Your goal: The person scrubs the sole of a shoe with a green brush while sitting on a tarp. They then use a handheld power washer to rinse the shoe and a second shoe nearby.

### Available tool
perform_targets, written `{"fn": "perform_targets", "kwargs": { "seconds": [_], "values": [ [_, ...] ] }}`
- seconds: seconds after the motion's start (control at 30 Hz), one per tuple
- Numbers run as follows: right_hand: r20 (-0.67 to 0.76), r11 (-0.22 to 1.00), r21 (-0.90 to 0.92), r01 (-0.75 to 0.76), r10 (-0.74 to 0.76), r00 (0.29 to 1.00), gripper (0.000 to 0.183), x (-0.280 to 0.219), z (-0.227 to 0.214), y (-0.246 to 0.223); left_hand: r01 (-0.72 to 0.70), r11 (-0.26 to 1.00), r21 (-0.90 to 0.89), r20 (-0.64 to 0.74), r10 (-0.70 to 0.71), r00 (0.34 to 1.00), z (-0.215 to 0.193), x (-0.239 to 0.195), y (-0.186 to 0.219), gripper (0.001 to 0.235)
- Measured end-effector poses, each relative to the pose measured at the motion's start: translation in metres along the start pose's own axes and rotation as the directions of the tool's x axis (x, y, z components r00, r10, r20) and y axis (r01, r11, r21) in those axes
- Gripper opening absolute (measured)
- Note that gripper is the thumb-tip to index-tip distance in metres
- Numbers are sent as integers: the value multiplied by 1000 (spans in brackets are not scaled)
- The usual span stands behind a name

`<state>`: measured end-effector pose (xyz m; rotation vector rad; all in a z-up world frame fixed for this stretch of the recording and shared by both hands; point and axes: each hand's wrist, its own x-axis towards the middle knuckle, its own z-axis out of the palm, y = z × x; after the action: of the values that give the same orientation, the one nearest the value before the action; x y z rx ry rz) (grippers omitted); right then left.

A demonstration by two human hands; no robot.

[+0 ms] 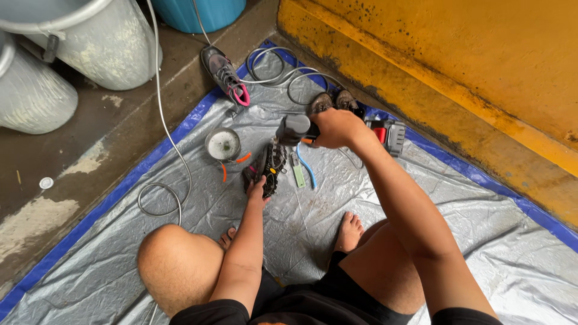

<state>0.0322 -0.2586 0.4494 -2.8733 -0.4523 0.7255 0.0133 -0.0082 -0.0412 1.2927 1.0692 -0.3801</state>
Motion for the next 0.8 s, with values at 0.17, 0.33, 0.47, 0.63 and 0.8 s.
{"fn": "perform_targets", "kwargs": {
  "seconds": [0.17, 0.33, 0.47, 0.63, 0.8],
  "values": [
    [-15, 1000, -15, -6, 6, 1000, 51, 3, 2, 16, 4, 1000, -1, 4, -4, 1000, 0, 4, -4, 104],
    [28, 1000, -13, -1, 1, 1000, 51, 5, 8, 23, -21, 999, 27, 2, 21, 1000, -1, 9, -3, 105],
    [-72, 999, 24, -34, 36, 997, 56, 7, 15, 21, 25, 999, -37, 14, -24, 1000, -4, 11, -8, 100],
    [-86, 998, 55, -30, 35, 996, 56, 13, 14, 32, 21, 993, -116, 4, -21, 1000, -4, 11, -14, 82],
    [-19, 1000, 10, -15, 15, 1000, 53, 8, 14, 32, -130, 991, -31, -71, 128, 989, -5, -40, 1, 72]
  ]
}}
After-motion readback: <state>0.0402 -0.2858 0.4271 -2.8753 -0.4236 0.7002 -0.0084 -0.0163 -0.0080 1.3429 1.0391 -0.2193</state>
